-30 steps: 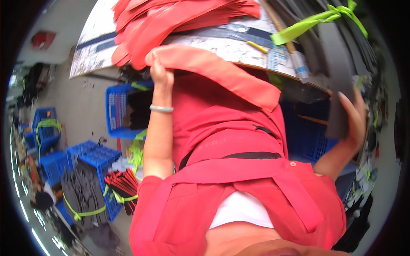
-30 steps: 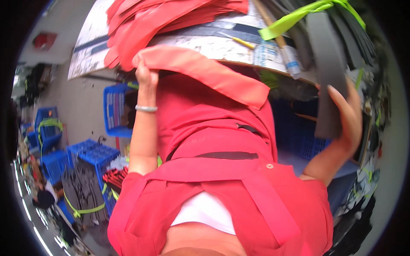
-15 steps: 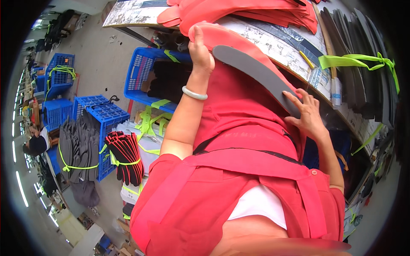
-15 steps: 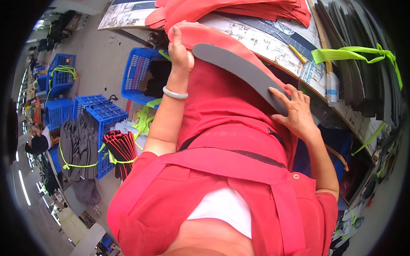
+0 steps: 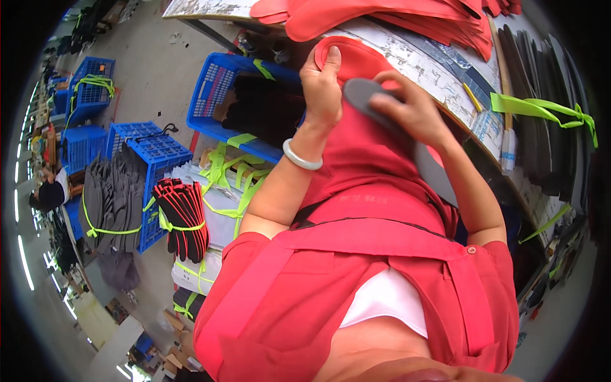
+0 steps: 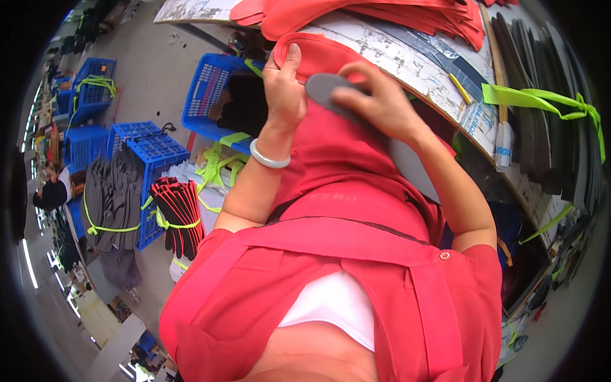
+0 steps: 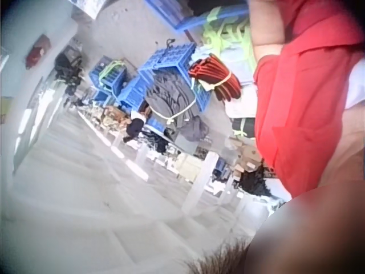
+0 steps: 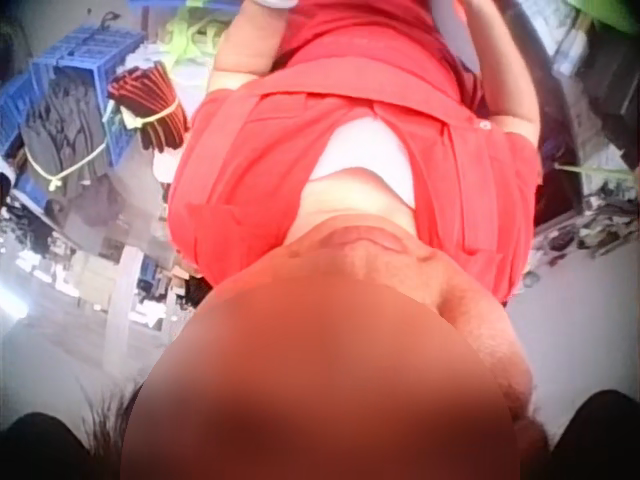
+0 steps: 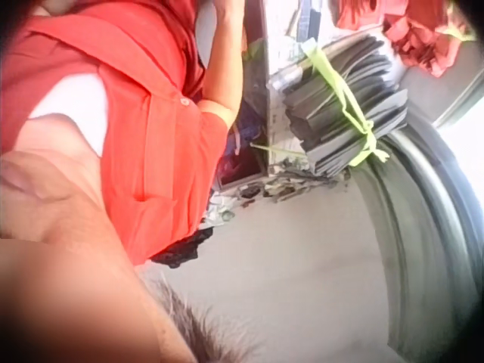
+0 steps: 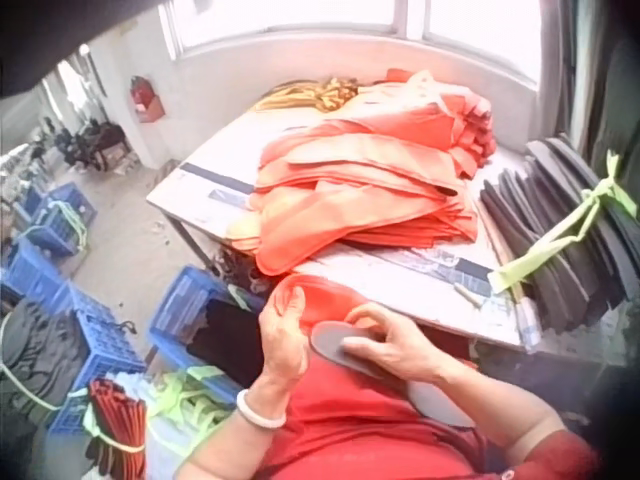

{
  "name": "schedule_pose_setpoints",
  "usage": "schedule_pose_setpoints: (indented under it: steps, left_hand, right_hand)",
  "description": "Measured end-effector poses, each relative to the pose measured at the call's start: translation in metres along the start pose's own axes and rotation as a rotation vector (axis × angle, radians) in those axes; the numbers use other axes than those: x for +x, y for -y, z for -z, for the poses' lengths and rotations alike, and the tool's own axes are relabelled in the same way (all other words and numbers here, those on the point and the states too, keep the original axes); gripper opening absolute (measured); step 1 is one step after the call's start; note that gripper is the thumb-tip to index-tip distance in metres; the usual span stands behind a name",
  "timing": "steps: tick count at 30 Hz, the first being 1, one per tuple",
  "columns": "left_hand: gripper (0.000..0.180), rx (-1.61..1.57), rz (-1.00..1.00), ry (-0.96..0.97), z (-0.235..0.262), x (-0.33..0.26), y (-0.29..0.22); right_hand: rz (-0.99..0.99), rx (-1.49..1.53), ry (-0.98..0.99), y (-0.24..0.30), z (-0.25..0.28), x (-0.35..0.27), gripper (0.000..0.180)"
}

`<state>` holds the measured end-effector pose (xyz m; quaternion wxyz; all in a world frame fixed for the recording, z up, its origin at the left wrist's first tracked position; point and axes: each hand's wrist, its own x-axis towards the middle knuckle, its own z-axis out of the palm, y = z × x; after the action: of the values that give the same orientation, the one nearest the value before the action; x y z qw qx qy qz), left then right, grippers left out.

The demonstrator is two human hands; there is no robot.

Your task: Inserting black stiffener strips into red fabric sleeves for product assembly.

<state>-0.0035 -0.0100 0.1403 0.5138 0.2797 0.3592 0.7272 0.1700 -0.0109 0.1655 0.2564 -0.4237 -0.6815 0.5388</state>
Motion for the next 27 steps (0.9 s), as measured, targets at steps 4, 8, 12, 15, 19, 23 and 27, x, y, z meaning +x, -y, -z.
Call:
schedule_pose_setpoints:
  steps: [4,8,12,15,19,23,27]
  left_hand:
    - [0.024,-0.113,0.127,0.093,-0.001,-0.01,-0.006]
    - [0.042,-0.277,0.215,0.168,-0.009,-0.016,-0.019]
    - [0.041,-0.241,0.222,0.179,-0.005,-0.022,-0.021]
    - [0.044,-0.17,0.198,0.22,0.001,-0.023,-0.014]
    - [0.047,-0.136,0.158,0.251,-0.006,-0.023,-0.017]
    - [0.049,-0.144,0.183,0.274,-0.004,-0.026,-0.016]
    - [0.05,-0.065,0.206,0.298,0.004,-0.031,-0.006]
  right_hand:
    - [0.026,0.014,-0.221,0.026,0.001,0.014,0.023]
    - [0.233,-0.093,-0.364,0.006,-0.008,0.024,0.023]
    - [0.197,-0.138,-0.414,0.008,-0.013,0.023,0.028]
    - [0.175,-0.152,-0.417,0.011,-0.014,0.023,0.028]
    - [0.195,-0.147,-0.431,0.011,-0.013,0.023,0.03]
    - [0.075,-0.175,-0.335,0.021,-0.015,0.018,0.031]
    - [0.055,0.024,-0.24,0.015,-0.023,0.016,0.036]
